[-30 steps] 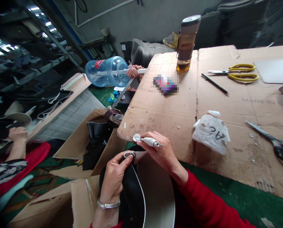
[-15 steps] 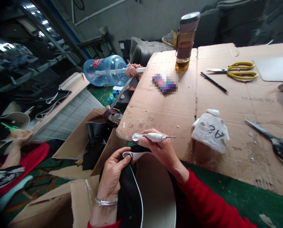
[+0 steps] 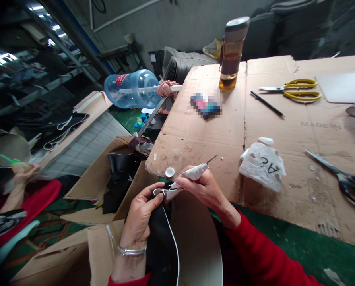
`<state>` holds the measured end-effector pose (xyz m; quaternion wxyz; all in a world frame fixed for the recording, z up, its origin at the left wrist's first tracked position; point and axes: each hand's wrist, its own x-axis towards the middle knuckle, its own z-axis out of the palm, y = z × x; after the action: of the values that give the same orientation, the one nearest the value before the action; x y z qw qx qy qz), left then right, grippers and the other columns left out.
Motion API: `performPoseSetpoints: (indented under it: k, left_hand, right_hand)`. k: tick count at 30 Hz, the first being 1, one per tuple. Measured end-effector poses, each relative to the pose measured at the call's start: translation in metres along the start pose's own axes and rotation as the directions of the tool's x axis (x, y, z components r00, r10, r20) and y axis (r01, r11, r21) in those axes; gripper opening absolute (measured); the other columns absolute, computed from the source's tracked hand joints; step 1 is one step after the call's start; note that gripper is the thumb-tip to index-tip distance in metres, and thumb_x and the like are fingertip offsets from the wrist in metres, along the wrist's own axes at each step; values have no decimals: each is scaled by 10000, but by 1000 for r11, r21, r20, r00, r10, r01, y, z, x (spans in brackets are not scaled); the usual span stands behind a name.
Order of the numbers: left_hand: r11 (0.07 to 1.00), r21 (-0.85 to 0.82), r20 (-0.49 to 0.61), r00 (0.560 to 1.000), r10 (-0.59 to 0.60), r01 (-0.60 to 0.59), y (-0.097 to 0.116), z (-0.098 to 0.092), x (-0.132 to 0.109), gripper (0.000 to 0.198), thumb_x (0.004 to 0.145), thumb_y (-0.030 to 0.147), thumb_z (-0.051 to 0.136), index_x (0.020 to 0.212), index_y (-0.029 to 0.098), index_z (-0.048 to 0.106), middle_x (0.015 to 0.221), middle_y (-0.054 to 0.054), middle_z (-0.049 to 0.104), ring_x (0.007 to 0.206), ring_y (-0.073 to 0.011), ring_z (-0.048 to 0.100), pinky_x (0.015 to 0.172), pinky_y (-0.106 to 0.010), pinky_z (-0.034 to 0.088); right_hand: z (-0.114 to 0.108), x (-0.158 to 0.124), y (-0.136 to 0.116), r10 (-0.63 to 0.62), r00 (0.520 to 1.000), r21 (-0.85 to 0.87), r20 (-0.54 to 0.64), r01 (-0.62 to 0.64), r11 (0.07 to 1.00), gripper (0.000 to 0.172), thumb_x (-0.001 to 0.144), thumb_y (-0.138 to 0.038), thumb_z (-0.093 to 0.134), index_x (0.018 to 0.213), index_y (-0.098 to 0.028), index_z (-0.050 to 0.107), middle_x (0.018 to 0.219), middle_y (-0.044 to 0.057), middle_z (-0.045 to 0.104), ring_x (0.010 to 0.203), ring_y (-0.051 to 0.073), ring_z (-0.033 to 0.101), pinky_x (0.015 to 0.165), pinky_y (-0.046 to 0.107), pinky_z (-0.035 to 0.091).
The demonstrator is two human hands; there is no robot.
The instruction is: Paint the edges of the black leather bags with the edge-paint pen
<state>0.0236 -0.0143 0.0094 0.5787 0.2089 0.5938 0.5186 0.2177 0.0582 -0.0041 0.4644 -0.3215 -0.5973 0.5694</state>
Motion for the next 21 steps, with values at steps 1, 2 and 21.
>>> performPoseSetpoints:
  k: [1, 2, 21]
  left_hand:
    - [1000, -4, -2, 1000, -1, 1, 0, 1, 0, 444, 629, 245, 941, 1037, 150, 795, 871, -54, 775, 698, -140, 679, 677, -223, 531]
    - [1000, -7, -4, 1000, -1, 1, 0, 1, 0, 443, 629, 245, 940, 1037, 150, 795, 874, -55, 777, 706, -142, 682, 685, -224, 533]
    - [996, -92, -106, 994, 0, -10, -6, 4, -1, 372, 598, 213, 919, 922, 138, 754, 833, -45, 763, 707, -157, 702, 688, -243, 559]
  right_hand:
    - [0, 0, 0, 1, 1000, 1, 7, -1, 1000, 248, 945, -353, 691, 784, -166, 708, 746, 26, 672, 651, 146, 607, 588, 255, 478]
    - [0, 0, 0, -3, 1000, 0, 13, 3, 1000, 246, 946, -353, 691, 787, -165, 708, 745, 27, 670, 651, 145, 600, 586, 256, 472]
    - [-3, 0, 0, -89, 987, -103, 136, 104, 989, 151, 918, -334, 767, 947, -186, 782, 857, 33, 718, 757, 154, 633, 707, 266, 481]
